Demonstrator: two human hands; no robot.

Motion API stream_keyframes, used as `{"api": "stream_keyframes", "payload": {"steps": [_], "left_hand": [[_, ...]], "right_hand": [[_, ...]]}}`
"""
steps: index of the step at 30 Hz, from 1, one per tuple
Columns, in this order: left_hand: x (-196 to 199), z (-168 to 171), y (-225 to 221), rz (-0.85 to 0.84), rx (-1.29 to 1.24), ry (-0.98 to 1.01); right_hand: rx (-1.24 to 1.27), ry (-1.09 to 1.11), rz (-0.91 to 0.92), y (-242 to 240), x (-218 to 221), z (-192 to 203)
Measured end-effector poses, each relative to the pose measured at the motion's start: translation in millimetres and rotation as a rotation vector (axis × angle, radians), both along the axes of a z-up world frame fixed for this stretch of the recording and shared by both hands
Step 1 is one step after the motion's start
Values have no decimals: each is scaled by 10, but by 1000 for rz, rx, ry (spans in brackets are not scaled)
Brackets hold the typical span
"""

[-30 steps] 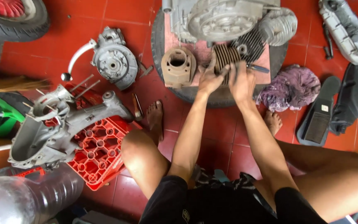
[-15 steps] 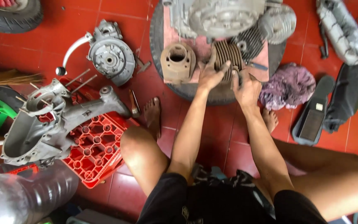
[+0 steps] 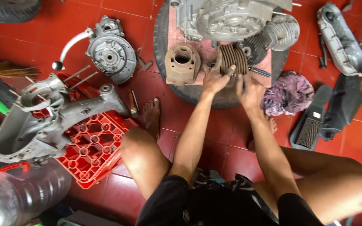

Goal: Sanding the cooling fins of a motorcycle engine cylinder block using sandpaper to smooth the surface.

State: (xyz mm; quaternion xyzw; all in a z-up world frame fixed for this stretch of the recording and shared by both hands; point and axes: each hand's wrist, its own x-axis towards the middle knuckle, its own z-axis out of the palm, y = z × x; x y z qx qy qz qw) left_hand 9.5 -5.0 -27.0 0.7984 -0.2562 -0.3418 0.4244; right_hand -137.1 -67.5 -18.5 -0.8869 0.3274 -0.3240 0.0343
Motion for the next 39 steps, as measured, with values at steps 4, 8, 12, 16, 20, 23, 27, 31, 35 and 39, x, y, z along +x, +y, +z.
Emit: {"api": "stream_keyframes", "payload": {"steps": [4,8,12,16,20,23,27,31,35,39], "left_hand": [[-17,-31,12,-5,33,-14],[-18,133,73,-2,-32,27],[14,-214,-89,-19,41,5],[-21,-41,23,-52,71,-37],[11,-34,-19,-27,103,-38],[12,78,-13,3,89,-5],[18,82,9,-2,91,-21],[10,152,36,-16,92,-25],[65,-24,-47,-1,116,-21],[-35,322,31,10,80,5]], "right_hand": [[-17,-89,38,-363,362,-20],[74,-112,121,-4,234,429],[95,-22,17,218,-100,141],[341,-104,108,439,-158,425],[431,-253,122,455,-287,36],[397,-381,64,436,-330,-277],[344,-452,25,530,-342,-316],[247,-451,5,462,-177,-305],[155,-454,29,133,215,9],[166,-483,69,113,163,-32]]}}
